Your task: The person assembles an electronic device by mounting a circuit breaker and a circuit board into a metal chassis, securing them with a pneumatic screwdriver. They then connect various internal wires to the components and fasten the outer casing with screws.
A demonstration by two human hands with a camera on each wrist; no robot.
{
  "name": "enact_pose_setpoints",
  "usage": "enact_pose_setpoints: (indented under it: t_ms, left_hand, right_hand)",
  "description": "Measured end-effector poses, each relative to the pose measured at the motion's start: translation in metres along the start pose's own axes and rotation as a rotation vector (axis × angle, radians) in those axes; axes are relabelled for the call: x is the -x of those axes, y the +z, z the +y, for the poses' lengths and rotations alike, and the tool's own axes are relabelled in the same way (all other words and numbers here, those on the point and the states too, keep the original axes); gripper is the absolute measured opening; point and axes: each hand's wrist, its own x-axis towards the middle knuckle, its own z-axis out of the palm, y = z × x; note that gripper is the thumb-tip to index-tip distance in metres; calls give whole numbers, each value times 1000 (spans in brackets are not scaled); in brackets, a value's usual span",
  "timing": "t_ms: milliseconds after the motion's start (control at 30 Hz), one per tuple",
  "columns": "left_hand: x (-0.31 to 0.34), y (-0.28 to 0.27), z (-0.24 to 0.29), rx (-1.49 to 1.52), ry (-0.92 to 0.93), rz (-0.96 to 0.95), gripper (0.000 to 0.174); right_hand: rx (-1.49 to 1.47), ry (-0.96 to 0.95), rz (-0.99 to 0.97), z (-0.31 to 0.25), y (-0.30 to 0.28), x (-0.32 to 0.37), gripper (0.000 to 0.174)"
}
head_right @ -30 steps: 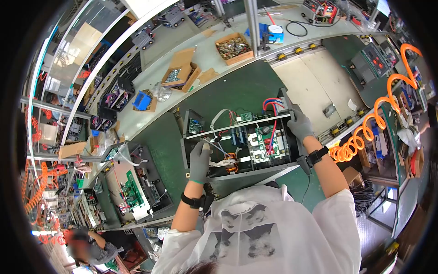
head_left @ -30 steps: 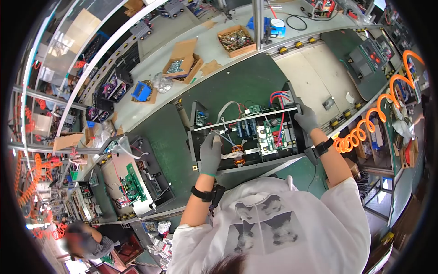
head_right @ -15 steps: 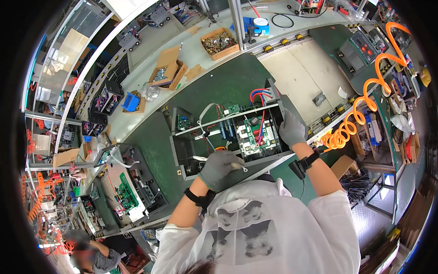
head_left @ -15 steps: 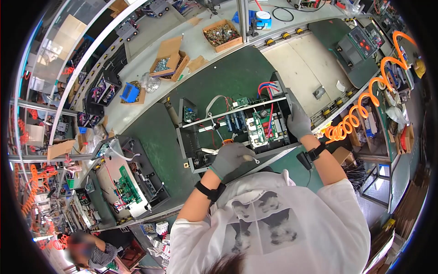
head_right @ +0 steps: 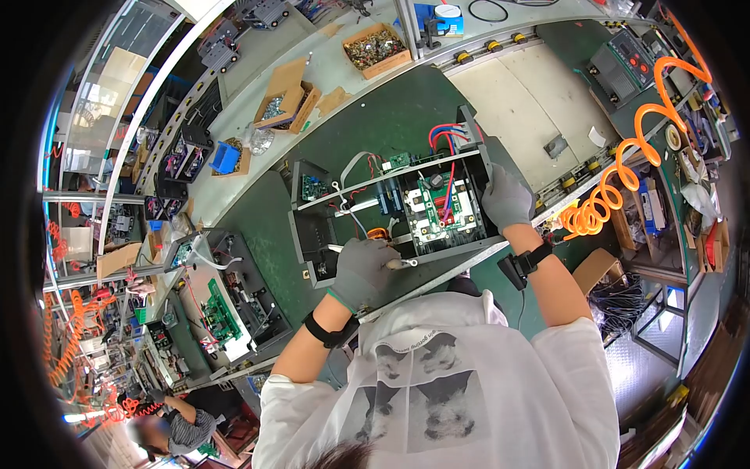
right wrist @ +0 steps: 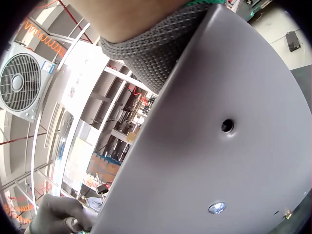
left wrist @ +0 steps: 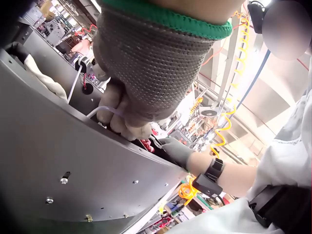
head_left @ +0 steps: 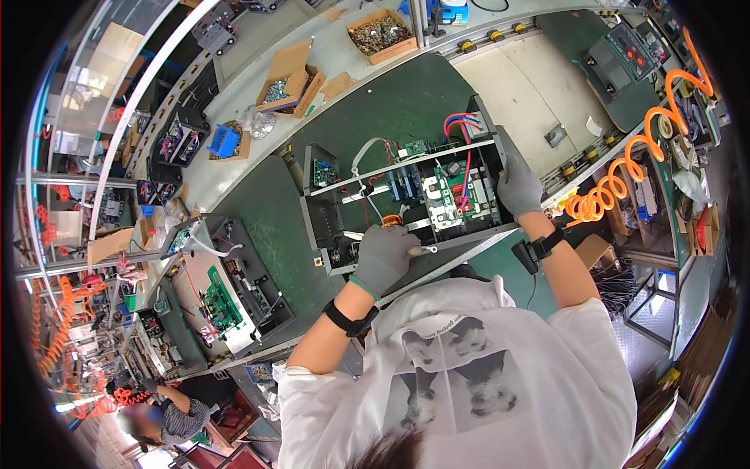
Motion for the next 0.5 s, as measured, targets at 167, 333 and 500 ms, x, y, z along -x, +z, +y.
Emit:
enact_pose_setpoints:
  t_ms: [167, 333, 500]
  left_hand:
    - [-2, 6, 4, -26, 6, 168, 12]
    - [-1, 12, 8, -60, -65, 187, 10]
    - [-20, 4, 6, -74, -485, -348, 15]
  right_hand:
    - [-2, -3, 7, -4, -6, 2, 32]
    - [40, 34, -55, -3, -7, 0, 31]
    - [46, 27, -28, -8, -11, -1, 25]
